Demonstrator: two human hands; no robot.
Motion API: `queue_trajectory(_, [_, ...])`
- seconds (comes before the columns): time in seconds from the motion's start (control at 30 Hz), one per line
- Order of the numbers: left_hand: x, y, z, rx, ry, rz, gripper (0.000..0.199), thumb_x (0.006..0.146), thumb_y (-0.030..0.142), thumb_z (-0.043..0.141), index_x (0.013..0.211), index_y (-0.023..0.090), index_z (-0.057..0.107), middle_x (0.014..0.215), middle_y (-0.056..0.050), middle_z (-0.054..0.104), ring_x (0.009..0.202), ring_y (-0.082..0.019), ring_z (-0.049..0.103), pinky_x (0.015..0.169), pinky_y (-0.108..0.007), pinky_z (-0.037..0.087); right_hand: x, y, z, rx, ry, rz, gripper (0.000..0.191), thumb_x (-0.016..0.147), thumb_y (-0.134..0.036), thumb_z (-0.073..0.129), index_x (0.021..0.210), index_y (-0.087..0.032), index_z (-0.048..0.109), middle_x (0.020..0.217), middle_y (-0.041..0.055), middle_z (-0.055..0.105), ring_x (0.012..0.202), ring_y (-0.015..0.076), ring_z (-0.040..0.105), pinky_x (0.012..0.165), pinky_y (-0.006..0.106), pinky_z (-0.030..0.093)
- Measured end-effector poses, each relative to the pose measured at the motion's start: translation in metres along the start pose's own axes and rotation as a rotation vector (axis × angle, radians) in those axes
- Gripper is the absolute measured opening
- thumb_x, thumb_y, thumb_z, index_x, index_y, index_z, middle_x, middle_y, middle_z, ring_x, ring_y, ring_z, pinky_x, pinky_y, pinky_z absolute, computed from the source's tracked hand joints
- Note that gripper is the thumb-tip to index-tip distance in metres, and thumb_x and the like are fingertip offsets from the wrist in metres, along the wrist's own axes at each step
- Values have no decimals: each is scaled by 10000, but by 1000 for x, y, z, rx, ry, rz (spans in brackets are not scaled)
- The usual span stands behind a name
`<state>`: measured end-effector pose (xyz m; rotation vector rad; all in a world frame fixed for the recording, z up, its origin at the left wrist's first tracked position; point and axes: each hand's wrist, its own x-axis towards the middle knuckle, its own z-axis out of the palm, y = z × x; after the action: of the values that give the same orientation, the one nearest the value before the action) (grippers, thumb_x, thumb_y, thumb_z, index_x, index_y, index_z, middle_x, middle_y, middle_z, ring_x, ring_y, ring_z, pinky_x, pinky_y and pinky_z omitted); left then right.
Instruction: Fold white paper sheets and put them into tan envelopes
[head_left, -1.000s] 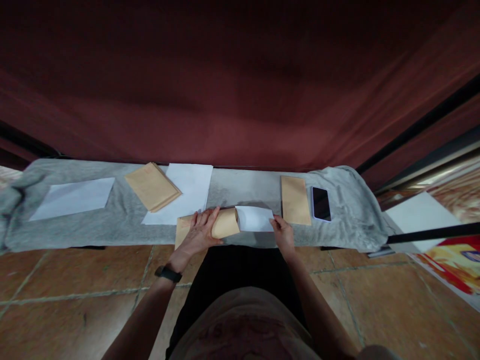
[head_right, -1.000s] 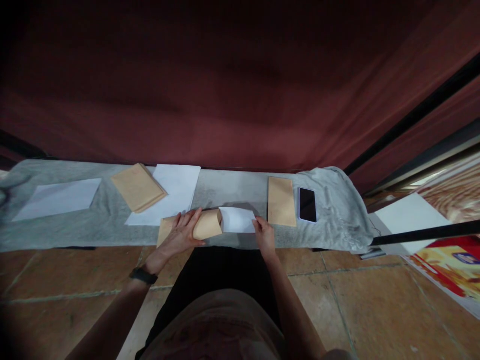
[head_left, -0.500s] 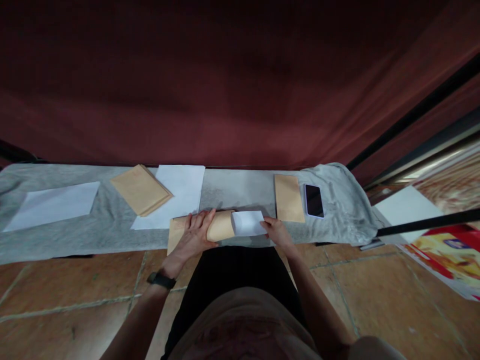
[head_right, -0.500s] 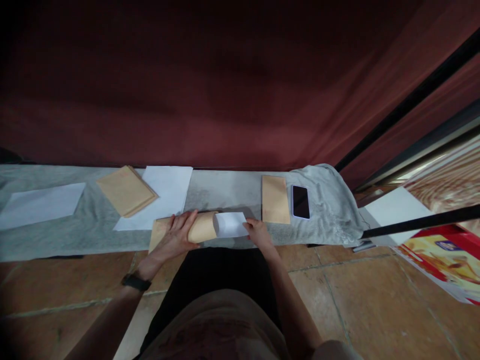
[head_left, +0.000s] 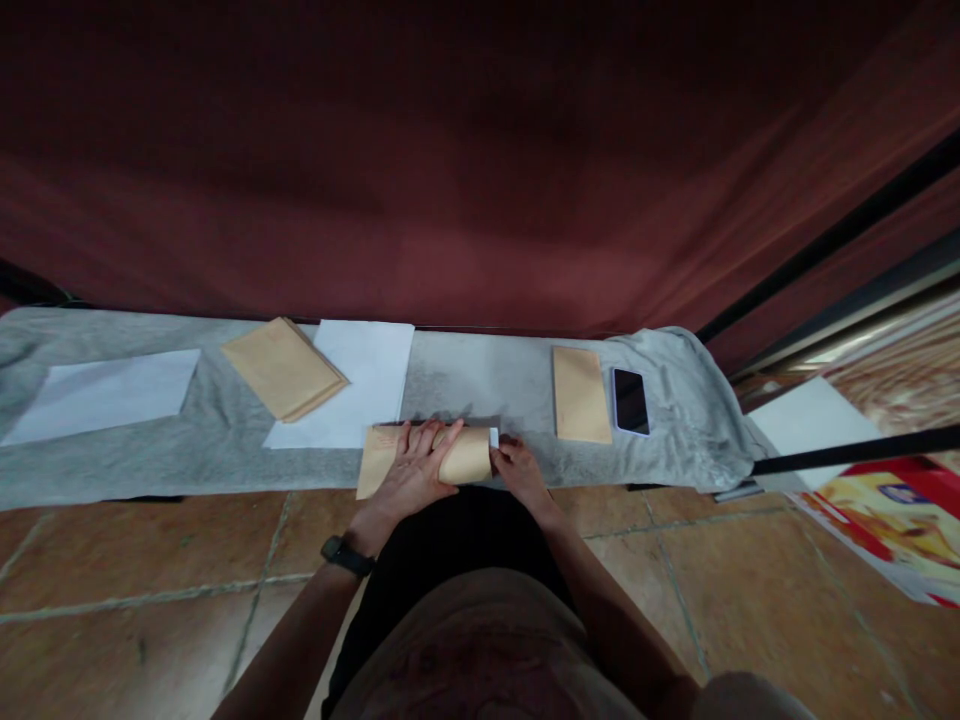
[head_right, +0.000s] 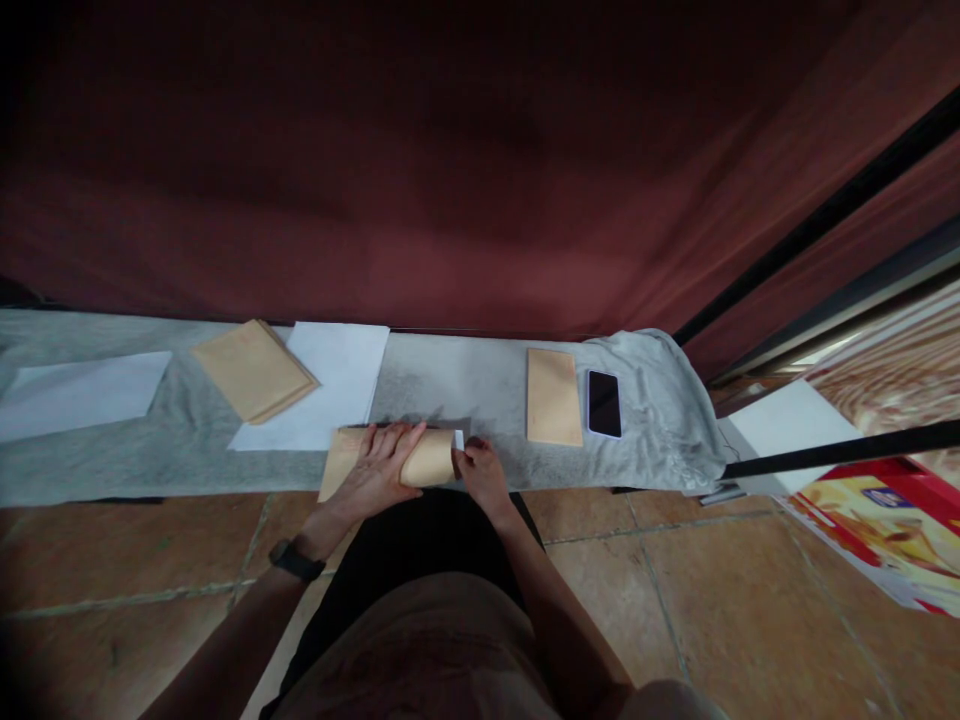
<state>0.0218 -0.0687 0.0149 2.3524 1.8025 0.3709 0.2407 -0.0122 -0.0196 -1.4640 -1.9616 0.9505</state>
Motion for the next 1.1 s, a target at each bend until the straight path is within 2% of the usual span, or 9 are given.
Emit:
queue_trajectory(0.13, [1, 3, -2, -1, 14, 6, 1169, 687, 376, 843, 1624, 224, 161, 1497, -197, 472, 1432, -375, 406, 1229, -625, 139, 3, 0, 0, -17, 11, 15, 180, 914, -135, 605, 814, -207, 736, 1021, 108, 713, 1041, 227, 658, 975, 369, 528])
queue_trajectory(0.23, [1, 5, -5, -11, 26, 15, 1147, 709, 375, 825, 1626, 226, 152, 1487, -192, 486, 1425, -369, 417, 1231, -620, 145, 4, -4, 2, -24, -24, 38, 194, 909, -109, 590, 880, -195, 760, 1037, 104, 724, 964, 207, 679, 914, 332, 543])
queue_trajectory(0.4, [0, 4, -3, -25, 32, 32, 1162, 705, 378, 826, 1629, 219, 140, 1486, -192, 491, 1427, -367, 417, 1233, -622, 152, 3, -8, 5, -36, -106, 87, 238, 905, -87, 560, 817, -184, 758, 938, 64, 735, 842, 155, 682, 777, 228, 510])
queue_trajectory(0.6, [-1, 1, 1, -37, 33, 34, 1162, 705, 377, 821, 1629, 219, 134, 1492, -193, 485, 1429, -372, 414, 1230, -619, 168, 3, -12, 5, -17, -122, 127, 250, 907, -103, 553, 756, -180, 737, 924, 72, 735, 833, 168, 689, 759, 236, 490])
queue_trajectory(0.77, [1, 2, -1, -9, 36, 28, 1137, 722, 388, 801, 1623, 216, 129, 1490, -199, 481, 1420, -381, 424, 1222, -623, 184, 2, -12, 5, 36, -36, 154, 151, 858, -117, 607, 823, -210, 720, 975, 66, 742, 904, 193, 699, 821, 268, 508])
queue_trajectory(0.97, [2, 5, -4, 10, 27, 38, 1126, 716, 379, 803, 1619, 215, 152, 1491, -204, 485, 1411, -392, 434, 1221, -621, 183, -5, -8, 9, 104, 92, 190, 76, 825, -156, 608, 864, -216, 633, 856, 37, 715, 806, 198, 690, 770, 292, 525])
queue_trajectory(1.1, [3, 9, -7, 11, 21, 43, 1103, 713, 367, 808, 1614, 211, 190, 1501, -208, 478, 1418, -389, 428, 1225, -624, 175, -6, -7, 9, 253, 219, 243, 279, 789, -221, 628, 1065, -202, 595, 874, 31, 711, 784, 203, 693, 728, 293, 537])
